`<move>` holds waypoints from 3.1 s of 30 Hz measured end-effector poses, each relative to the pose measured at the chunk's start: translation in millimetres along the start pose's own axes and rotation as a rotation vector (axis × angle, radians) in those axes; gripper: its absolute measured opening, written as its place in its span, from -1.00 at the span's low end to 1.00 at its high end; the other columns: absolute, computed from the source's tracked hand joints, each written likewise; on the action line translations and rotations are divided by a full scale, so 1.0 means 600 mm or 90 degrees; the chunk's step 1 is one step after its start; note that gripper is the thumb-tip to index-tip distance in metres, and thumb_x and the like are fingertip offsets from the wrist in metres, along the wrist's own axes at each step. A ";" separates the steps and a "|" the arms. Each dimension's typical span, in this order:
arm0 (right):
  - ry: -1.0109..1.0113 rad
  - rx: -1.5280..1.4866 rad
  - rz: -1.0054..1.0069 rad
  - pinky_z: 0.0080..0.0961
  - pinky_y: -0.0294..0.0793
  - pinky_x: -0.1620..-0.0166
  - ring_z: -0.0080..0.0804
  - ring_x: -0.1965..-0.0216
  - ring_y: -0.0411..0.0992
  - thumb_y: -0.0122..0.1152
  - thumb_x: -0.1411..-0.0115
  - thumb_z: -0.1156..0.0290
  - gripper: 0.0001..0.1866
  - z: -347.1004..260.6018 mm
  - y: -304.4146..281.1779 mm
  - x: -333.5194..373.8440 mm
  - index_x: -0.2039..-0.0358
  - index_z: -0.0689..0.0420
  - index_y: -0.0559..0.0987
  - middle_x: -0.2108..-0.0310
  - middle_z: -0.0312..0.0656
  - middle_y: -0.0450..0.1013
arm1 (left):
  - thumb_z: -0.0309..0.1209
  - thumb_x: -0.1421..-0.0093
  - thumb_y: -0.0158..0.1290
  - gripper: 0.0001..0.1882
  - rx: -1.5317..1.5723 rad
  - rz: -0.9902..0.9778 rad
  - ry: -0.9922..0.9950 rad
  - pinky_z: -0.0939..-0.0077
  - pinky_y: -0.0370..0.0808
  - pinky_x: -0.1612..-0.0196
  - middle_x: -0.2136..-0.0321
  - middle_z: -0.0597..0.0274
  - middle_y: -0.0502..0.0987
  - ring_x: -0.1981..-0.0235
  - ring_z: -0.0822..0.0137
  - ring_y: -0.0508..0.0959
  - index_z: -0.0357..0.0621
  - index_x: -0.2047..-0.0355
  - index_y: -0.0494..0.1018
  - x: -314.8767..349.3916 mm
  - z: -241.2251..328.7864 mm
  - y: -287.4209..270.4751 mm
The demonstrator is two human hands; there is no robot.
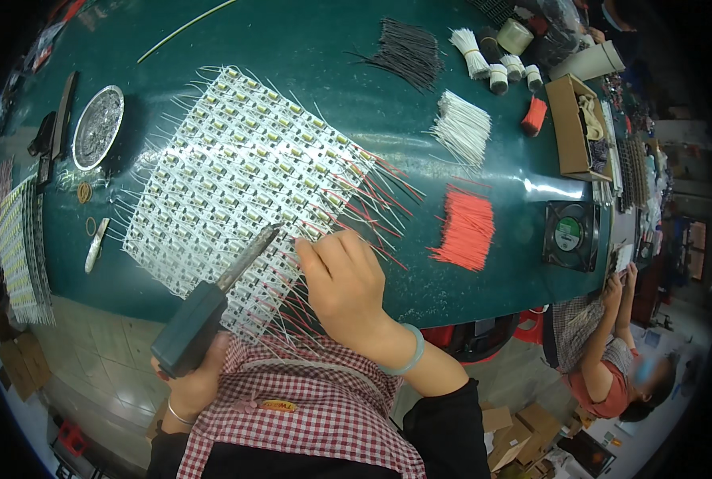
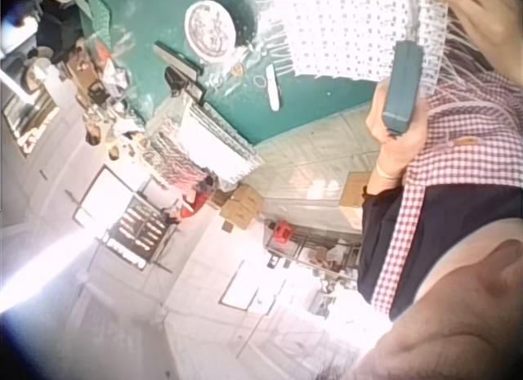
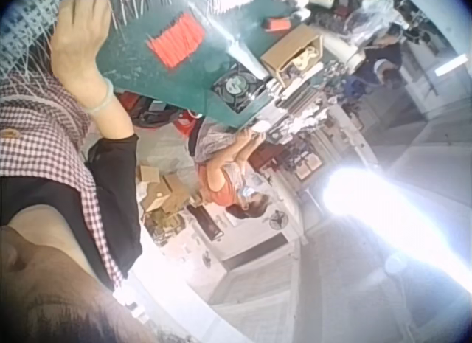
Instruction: The person uses a soldering iron to attach red and white wires to a large LED panel. They pick up individual wires, position them on the panel, and apply heat to secure them. The person occasionally uses a wooden stick to adjust the wires on the board.
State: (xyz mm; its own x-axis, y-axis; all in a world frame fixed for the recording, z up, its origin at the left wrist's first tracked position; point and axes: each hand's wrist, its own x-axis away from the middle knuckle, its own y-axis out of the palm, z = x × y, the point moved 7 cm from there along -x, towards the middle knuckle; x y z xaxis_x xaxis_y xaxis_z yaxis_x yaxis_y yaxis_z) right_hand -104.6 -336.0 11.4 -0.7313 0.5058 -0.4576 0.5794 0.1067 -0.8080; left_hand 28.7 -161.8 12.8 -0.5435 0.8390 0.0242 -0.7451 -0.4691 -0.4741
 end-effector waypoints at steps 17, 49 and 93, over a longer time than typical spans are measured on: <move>0.038 -0.015 -0.008 -0.43 0.34 0.45 -0.35 0.45 0.33 0.27 0.08 0.62 -0.73 -0.007 0.022 0.013 0.28 0.14 0.62 0.49 -0.27 0.26 | -0.66 -0.02 0.30 -0.78 0.017 0.012 -0.009 0.51 0.54 0.35 0.32 0.00 0.62 0.42 0.28 0.64 -0.42 0.29 0.58 0.012 -0.003 -0.004; 0.037 0.013 -0.020 -0.45 0.37 0.44 -0.34 0.42 0.34 0.26 0.11 0.61 -0.70 -0.013 0.024 0.015 0.27 0.17 0.63 0.48 -0.25 0.28 | -0.68 -0.04 0.27 -0.78 0.018 -0.004 -0.008 0.50 0.55 0.34 0.31 0.00 0.63 0.42 0.30 0.64 -0.42 0.25 0.58 0.023 -0.011 -0.004; 0.002 -0.005 0.039 -0.39 0.34 0.32 -0.32 0.41 0.35 0.25 0.09 0.61 -0.74 -0.033 0.000 0.013 0.30 0.17 0.62 0.48 -0.28 0.30 | -0.68 -0.01 0.27 -0.72 0.062 0.025 -0.064 0.45 0.57 0.31 0.27 -0.09 0.63 0.35 0.19 0.66 -0.47 0.21 0.57 0.044 -0.025 -0.017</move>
State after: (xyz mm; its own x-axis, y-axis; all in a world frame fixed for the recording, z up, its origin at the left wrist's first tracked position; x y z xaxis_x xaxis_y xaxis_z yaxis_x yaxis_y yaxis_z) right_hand -103.3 -315.1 15.5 -0.6934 0.5138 -0.5052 0.6258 0.0819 -0.7757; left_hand 27.7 -130.9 4.8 -0.6058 0.7896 0.0972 -0.7535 -0.5302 -0.3888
